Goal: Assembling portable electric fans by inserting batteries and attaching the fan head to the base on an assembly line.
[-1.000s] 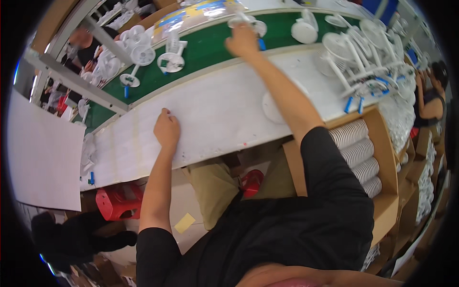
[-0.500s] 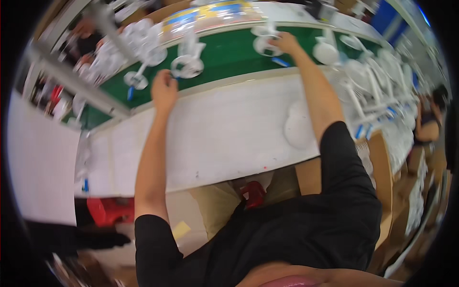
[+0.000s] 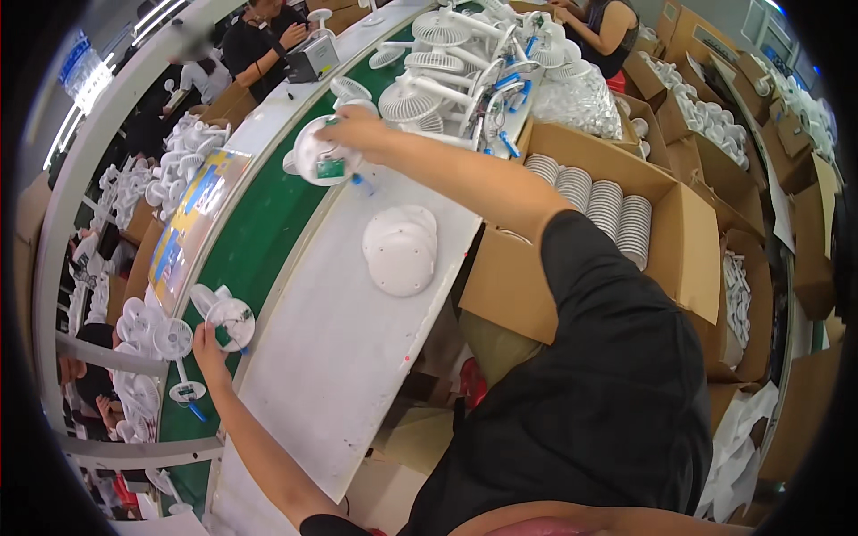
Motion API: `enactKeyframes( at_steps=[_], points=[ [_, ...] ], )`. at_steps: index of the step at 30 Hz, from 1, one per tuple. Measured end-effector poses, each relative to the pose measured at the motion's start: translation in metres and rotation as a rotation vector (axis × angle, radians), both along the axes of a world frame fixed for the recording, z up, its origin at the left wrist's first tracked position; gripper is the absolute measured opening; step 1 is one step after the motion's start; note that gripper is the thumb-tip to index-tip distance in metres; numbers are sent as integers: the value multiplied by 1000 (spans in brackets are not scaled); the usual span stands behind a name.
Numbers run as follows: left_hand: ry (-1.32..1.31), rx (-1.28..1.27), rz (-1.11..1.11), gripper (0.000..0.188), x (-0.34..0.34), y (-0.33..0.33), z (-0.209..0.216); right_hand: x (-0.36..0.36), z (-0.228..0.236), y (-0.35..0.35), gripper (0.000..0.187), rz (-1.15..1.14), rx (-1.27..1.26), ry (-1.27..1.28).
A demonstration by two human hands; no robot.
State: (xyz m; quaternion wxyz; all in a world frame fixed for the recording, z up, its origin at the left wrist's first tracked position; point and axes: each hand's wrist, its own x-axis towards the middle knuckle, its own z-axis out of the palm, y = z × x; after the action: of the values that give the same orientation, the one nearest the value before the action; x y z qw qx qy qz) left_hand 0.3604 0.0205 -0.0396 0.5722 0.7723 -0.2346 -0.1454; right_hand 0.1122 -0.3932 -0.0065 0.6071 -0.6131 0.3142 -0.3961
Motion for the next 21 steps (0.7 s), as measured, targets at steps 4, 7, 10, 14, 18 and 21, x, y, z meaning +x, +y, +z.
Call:
enactKeyframes(
  at_steps=[4, 7, 10, 14, 18, 21],
  points=[
    [19, -60, -44, 21, -29, 41, -17, -105, 47, -24, 16, 241, 113, -343],
    [-87, -44, -38, 20, -71, 63, -5, -151, 88, -50, 16, 91, 32, -479],
    [-159, -13, -4, 19, -95, 70, -15, -179, 107, -125, 18, 16, -177, -639],
    [47, -262, 48, 16, -104, 89, -35, -189, 142, -190, 12, -28, -268, -625],
    [125, -419, 89, 16, -107, 105, -48, -170, 148, -219, 11, -220, -358, -342],
    [147, -499, 108, 16, -118, 114, -64, -183, 104, -291, 26, -177, -644, -252]
  ],
)
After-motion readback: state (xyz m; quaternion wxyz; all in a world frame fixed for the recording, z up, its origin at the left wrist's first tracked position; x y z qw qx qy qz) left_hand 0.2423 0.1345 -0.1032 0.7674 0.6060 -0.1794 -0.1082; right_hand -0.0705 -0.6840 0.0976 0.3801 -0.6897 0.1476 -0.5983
